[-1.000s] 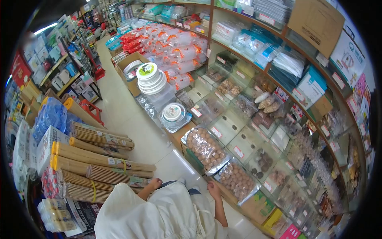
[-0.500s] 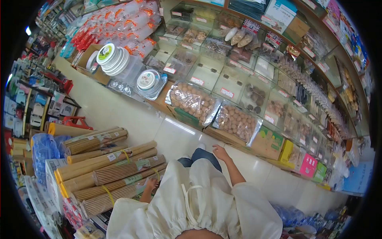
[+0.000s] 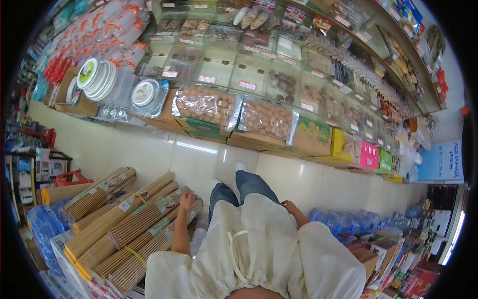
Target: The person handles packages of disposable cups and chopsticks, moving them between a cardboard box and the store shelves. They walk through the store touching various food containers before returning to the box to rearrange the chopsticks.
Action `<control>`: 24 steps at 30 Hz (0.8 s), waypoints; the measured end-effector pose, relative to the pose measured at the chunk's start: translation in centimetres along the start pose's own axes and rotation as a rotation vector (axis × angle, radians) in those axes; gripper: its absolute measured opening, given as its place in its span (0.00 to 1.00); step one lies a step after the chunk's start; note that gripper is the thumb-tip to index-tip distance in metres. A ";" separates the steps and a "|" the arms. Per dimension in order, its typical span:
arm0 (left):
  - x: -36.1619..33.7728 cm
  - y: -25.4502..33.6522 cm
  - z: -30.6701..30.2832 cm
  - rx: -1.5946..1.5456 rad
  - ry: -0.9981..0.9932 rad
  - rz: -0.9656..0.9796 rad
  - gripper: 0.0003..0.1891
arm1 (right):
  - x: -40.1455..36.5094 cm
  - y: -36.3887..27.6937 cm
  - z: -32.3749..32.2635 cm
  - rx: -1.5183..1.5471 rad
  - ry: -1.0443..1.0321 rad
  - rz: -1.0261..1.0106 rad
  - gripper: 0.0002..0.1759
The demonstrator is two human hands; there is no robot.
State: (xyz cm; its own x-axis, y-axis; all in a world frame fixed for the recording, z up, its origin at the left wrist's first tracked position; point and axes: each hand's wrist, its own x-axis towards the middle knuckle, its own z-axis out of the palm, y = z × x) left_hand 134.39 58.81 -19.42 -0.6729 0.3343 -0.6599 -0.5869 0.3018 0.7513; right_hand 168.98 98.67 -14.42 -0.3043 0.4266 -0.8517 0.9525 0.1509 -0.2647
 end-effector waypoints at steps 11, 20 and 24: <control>-9.7 -15.4 -3.1 0.298 -0.016 -0.649 0.16 | 4.2 -4.1 -4.8 0.170 0.205 -0.253 0.16; -5.5 -8.1 13.6 0.187 -0.010 -0.376 0.12 | 6.3 4.1 -11.4 0.539 0.079 -0.195 0.16; 0.5 -1.7 22.6 0.288 -0.139 -0.084 0.16 | 6.9 13.8 -11.4 0.740 0.102 0.042 0.16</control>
State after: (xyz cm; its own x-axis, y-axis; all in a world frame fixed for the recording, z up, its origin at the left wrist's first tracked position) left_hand 145.26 78.66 -21.21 -0.5481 0.4107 -0.7287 -0.4726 0.5667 0.6749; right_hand 179.83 113.86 -18.76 -0.2333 0.5050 -0.8310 0.7138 -0.4915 -0.4990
